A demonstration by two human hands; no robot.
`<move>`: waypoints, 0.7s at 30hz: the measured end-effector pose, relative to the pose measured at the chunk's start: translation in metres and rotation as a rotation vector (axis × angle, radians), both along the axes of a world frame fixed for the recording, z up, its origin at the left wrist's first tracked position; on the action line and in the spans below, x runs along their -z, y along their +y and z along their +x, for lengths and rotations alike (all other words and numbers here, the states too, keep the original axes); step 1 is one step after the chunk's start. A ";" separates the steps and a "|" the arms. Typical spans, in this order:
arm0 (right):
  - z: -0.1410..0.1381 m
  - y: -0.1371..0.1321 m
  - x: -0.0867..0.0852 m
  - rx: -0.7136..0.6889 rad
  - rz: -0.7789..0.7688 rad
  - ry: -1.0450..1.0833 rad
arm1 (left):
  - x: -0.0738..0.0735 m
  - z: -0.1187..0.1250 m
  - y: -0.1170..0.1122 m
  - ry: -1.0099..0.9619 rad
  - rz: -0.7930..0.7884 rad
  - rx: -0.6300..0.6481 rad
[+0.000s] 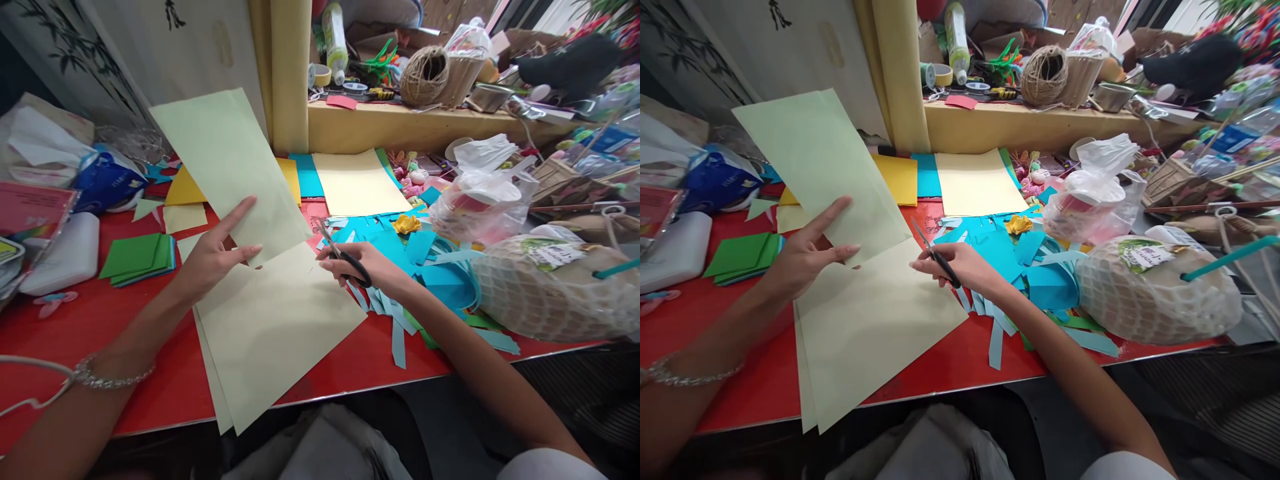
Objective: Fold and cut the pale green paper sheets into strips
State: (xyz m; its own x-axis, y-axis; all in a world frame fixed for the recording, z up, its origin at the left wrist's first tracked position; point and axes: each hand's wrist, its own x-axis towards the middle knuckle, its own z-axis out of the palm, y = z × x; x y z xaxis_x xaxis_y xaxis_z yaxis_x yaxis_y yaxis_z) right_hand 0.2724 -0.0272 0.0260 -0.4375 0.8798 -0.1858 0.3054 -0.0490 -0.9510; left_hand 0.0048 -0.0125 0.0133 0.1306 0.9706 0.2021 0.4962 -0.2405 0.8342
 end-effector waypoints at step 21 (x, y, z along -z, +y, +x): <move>-0.010 -0.003 0.003 -0.047 -0.075 -0.095 | -0.010 0.009 -0.012 0.120 0.071 0.017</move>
